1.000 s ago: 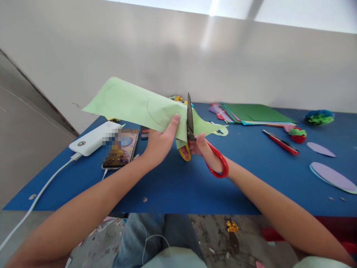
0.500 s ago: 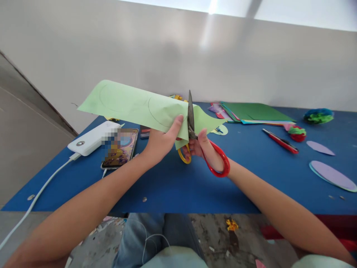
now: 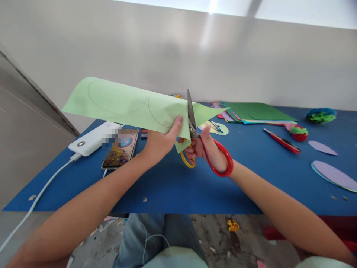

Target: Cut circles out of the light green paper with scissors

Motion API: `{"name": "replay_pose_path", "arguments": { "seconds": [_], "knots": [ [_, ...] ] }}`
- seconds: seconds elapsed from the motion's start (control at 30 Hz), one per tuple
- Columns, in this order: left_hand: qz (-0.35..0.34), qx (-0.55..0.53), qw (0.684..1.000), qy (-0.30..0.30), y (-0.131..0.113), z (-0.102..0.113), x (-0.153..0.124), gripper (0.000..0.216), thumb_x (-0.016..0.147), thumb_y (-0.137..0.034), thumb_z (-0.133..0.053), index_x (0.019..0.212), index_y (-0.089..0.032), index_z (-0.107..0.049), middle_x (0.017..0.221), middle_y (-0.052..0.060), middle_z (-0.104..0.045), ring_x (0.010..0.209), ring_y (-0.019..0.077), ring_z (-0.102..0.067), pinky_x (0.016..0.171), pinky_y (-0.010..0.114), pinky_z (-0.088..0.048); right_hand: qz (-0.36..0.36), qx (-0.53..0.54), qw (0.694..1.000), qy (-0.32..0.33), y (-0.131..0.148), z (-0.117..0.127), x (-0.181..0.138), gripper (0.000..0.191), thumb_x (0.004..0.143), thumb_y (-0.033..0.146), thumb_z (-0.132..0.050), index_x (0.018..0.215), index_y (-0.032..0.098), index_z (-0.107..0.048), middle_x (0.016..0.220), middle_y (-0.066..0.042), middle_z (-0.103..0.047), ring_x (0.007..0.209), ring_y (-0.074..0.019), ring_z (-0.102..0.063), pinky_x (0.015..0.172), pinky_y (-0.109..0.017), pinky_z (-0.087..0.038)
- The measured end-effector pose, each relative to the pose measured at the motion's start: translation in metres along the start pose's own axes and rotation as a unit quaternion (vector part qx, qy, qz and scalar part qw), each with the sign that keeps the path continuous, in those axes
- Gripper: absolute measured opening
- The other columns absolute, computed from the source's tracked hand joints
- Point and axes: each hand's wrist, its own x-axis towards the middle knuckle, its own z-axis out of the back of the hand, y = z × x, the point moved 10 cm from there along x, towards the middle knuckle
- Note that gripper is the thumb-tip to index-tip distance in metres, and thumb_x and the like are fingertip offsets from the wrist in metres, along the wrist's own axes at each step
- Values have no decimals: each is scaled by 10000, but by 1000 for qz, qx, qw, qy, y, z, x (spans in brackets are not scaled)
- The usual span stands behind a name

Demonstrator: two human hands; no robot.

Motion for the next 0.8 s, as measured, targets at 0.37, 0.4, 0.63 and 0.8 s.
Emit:
{"name": "replay_pose_path", "arguments": {
  "seconds": [0.37,0.4,0.63,0.8],
  "knots": [
    [-5,-35,999,-15,0,0,-2,171,874,-337,-585,849,-190,-668,973,52,-733,1053,205,-656,1066,333,-438,-7,43,999,-14,-4,-1,-1,807,659,921,-297,846,184,-568,625,45,-255,480,-88,-252,419,-255,-306],
    [0,-41,999,-17,2,-1,-3,177,874,-345,-586,862,-188,-666,967,56,-733,1035,208,-663,1059,342,-448,-9,45,999,-17,-4,-1,-1,812,650,925,-300,837,182,-567,621,46,-256,477,-85,-255,415,-251,-309],
    [79,-65,995,11,24,-15,-14,358,877,-513,-541,977,-194,-669,1051,92,-715,1091,253,-642,1104,445,-415,3,74,997,-8,-11,-5,2,745,691,902,-291,740,191,-509,612,47,-273,468,-76,-268,404,-236,-329],
    [80,-97,992,21,25,-21,-16,381,887,-501,-533,1083,-192,-641,1183,92,-680,1123,238,-628,1143,429,-374,2,72,997,-14,-8,-8,-1,745,689,901,-308,783,194,-525,620,36,-286,474,-82,-264,406,-237,-313]
  ]
}}
